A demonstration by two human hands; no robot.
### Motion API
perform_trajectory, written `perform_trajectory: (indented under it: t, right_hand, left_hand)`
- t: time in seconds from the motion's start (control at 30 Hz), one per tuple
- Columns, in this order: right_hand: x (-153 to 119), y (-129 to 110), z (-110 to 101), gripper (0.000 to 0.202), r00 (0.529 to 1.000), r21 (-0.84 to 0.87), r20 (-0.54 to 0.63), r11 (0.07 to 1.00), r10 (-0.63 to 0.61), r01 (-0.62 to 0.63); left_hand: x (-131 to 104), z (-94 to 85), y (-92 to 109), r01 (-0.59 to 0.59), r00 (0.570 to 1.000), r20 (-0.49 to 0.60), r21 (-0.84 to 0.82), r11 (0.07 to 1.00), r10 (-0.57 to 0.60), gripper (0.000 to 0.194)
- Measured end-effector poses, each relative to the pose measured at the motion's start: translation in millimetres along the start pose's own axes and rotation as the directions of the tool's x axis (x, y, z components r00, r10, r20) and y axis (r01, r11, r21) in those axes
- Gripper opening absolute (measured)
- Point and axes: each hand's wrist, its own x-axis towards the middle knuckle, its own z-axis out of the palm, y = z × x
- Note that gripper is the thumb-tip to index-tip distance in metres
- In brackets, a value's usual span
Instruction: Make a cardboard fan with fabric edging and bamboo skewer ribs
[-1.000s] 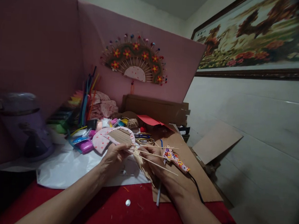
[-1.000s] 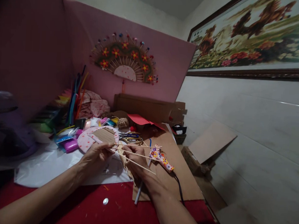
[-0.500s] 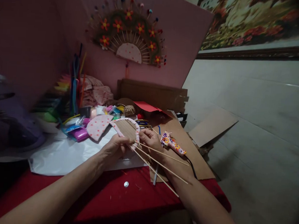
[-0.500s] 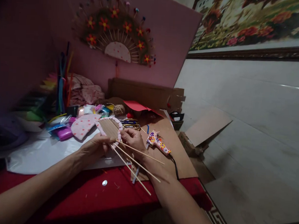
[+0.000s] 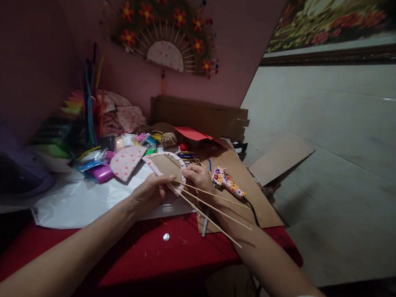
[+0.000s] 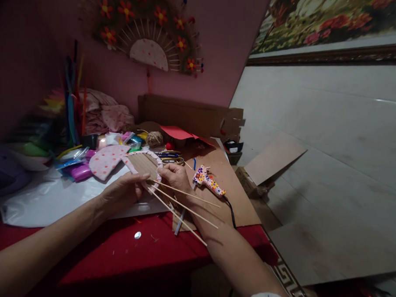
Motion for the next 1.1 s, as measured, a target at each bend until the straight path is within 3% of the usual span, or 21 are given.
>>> perform_trajectory:
  t: [0.33,0.53,0.77,1.1]
  right_hand:
    - [-3.0,-5.1,3.4,0.026,1.0,-0.01,-0.007,1.0,0.03,-0.03]
    - [-4.4,-6.1,3.7,0.027,0.999,-0.036,0.0,0.998,0.045,-0.045]
    - [-4.2,-4.3,4.0,0.026,0.998,-0.021,-0.004,0.998,0.059,-0.059]
    - [-2.5,-0.1,3.2,0.029,0.997,0.045,0.019,0.996,0.077,-0.078]
  left_hand:
    - [0.4,-0.5,-3.6,-0.058,0.998,0.015,0.07,0.996,0.058,0.035]
    - [0.6,1.0,-4.2,-0.066,0.996,-0.061,0.09,0.994,0.072,0.029]
    - [1.0,-0.2,-5.2,-0.085,0.993,-0.073,0.082,0.993,0.091,0.044]
    - [2.7,1.3,-5.7,-0.09,0.992,-0.088,0.072,0.993,0.096,0.05]
